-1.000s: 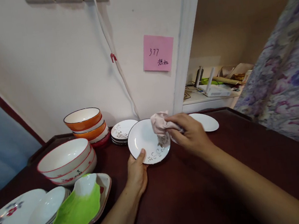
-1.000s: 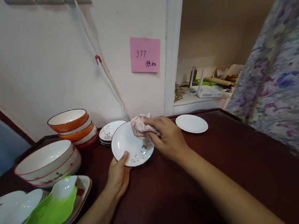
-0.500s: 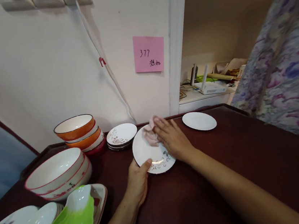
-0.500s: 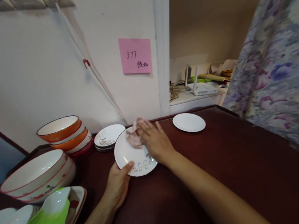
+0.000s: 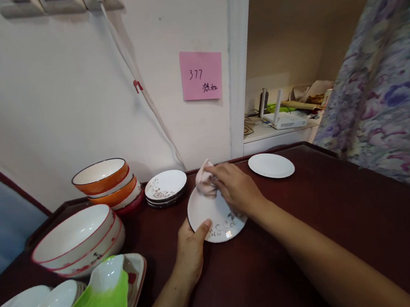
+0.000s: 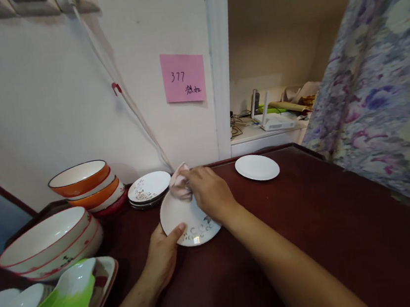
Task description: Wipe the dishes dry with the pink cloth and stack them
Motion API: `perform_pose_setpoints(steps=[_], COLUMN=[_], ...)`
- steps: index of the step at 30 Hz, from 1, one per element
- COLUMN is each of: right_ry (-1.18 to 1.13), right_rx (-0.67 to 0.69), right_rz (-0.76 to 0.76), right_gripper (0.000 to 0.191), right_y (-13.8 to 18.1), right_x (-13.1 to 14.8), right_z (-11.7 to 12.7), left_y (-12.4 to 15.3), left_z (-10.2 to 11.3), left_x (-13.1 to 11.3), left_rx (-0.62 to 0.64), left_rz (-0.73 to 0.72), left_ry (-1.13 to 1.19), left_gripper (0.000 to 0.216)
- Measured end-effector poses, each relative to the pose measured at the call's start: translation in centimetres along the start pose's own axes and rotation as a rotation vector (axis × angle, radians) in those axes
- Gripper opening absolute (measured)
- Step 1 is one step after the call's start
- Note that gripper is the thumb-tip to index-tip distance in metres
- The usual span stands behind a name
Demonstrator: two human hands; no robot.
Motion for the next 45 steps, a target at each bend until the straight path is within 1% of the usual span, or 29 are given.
perform_pose_setpoints(steps=[2, 5, 7, 8, 9, 10, 11, 12, 13, 15, 16, 17, 18, 20, 22, 23, 24, 26, 28, 29, 31, 33, 35, 36, 39, 41, 43, 45], right_ry=[-0.156, -0.384, -0.539, -0.593, -0.619, -0.61, -0.57, -0.51, -0.443, -0.329, -0.288, -0.262, -0.25, -0.261, -0.31, -0.349, -0.406, -0.566, -0.754, -0.825, -0.894, -0.89, -0.841, -0.803, -0.657, -0.591, -0.573, -0.591], right_rx=[-0.114, -0.271, -0.307, -0.307, -0.306, -0.301, -0.288, -0.254, -0.194, -0.02, 0.043, 0.084, 0.092, 0.032, -0.081, -0.149, -0.215, -0.328, -0.393, -0.398, -0.38, -0.345, -0.298, -0.257, -0.06, 0.051, 0.081, 0.018], right_rz=[-0.155, -0.427, -0.577, -0.616, -0.625, -0.601, -0.541, -0.45, -0.33, -0.077, 0.002, 0.05, 0.066, 0.044, -0.024, -0.089, -0.176, -0.409, -0.631, -0.708, -0.779, -0.76, -0.678, -0.62, -0.396, -0.265, -0.211, -0.243], right_gripper=[0.037, 0.034, 0.031, 0.03, 0.03, 0.029, 0.028, 0.028, 0.029, 0.033, 0.036, 0.038, 0.038, 0.037, 0.034, 0.033, 0.031, 0.03, 0.033, 0.036, 0.038, 0.038, 0.037, 0.037, 0.035, 0.035, 0.035, 0.034], right_y=[0.8, 2.8, 3.9, 4.1, 4.0, 3.7, 3.2, 2.6, 1.9, 0.8, 0.4, 0.2, 0.1, 0.0, 0.4, 0.8, 1.4, 2.8, 4.2, 4.6, 4.6, 3.9, 2.9, 2.4, 1.2, 0.8, 0.7, 0.8], right_x=[-2.0, -4.3, -5.1, -5.3, -5.5, -5.5, -5.3, -4.9, -4.2, -2.5, -1.8, -1.3, -1.0, -0.9, -1.3, -1.7, -2.0, -2.7, -2.8, -2.8, -3.0, -3.8, -4.8, -5.2, -5.1, -4.4, -3.8, -3.7], right_z=[-0.9, -3.9, -5.7, -6.2, -6.1, -5.5, -4.5, -3.2, -1.8, 0.3, 1.2, 1.8, 2.3, 2.4, 1.4, 0.6, -0.6, -3.4, -6.1, -7.2, -7.9, -6.8, -4.5, -3.3, -0.2, 0.7, 0.8, 0.1], left_y=[0.0, 0.0, 0.0, 0.0, 0.0, 0.1, 0.2, 0.2, 0.3, 0.4, 0.5, 0.5, 0.4, 0.4, 0.2, 0.1, 0.1, 0.0, 0.1, 0.1, 0.3, 0.4, 0.6, 0.6, 0.6, 0.6, 0.5, 0.4], left_z=[0.3, 0.6, 0.6, 0.5, 0.3, 0.1, -0.1, -0.3, -0.4, -0.4, -0.4, -0.4, -0.4, -0.5, -0.5, -0.4, -0.2, 0.2, 0.4, 0.4, 0.2, -0.3, -0.7, -0.8, -0.6, -0.6, -0.7, -0.7], left_x=[-0.4, -1.0, -1.2, -1.4, -1.4, -1.4, -1.3, -1.1, -0.8, -0.3, -0.1, 0.0, 0.0, 0.0, -0.1, -0.2, -0.4, -0.7, -0.9, -1.0, -1.0, -1.0, -1.0, -1.0, -0.7, -0.3, -0.1, 0.0], left_rx=[-0.081, -0.173, -0.181, -0.159, -0.121, -0.074, -0.03, 0.006, 0.027, 0.02, 0.008, -0.002, -0.006, -0.009, -0.03, -0.062, -0.105, -0.2, -0.263, -0.269, -0.223, -0.094, 0.037, 0.077, 0.095, 0.091, 0.072, 0.024], left_rz=[-0.028, -0.067, -0.078, -0.08, -0.072, -0.05, -0.013, 0.034, 0.086, 0.167, 0.185, 0.188, 0.181, 0.152, 0.121, 0.104, 0.086, 0.052, 0.037, 0.042, 0.069, 0.116, 0.151, 0.161, 0.19, 0.208, 0.199, 0.169], left_ry=[0.064, 0.138, 0.17, 0.181, 0.189, 0.197, 0.204, 0.209, 0.212, 0.203, 0.194, 0.183, 0.178, 0.188, 0.215, 0.233, 0.251, 0.293, 0.335, 0.349, 0.366, 0.366, 0.344, 0.322, 0.218, 0.148, 0.12, 0.143], left_gripper=[0.049, 0.055, 0.06, 0.063, 0.065, 0.064, 0.061, 0.057, 0.052, 0.05, 0.053, 0.056, 0.059, 0.06, 0.056, 0.053, 0.05, 0.045, 0.042, 0.042, 0.043, 0.045, 0.045, 0.044, 0.046, 0.048, 0.048, 0.049])
Point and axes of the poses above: each hand's wrist, its own y-axis away from the middle knuckle, its own z-axis out of the back of the hand, x = y × z, the point moved 5 cm from there along -y, towards the middle knuckle, and after that the axes turned 2 degrees about z, right-handed, at the moved point
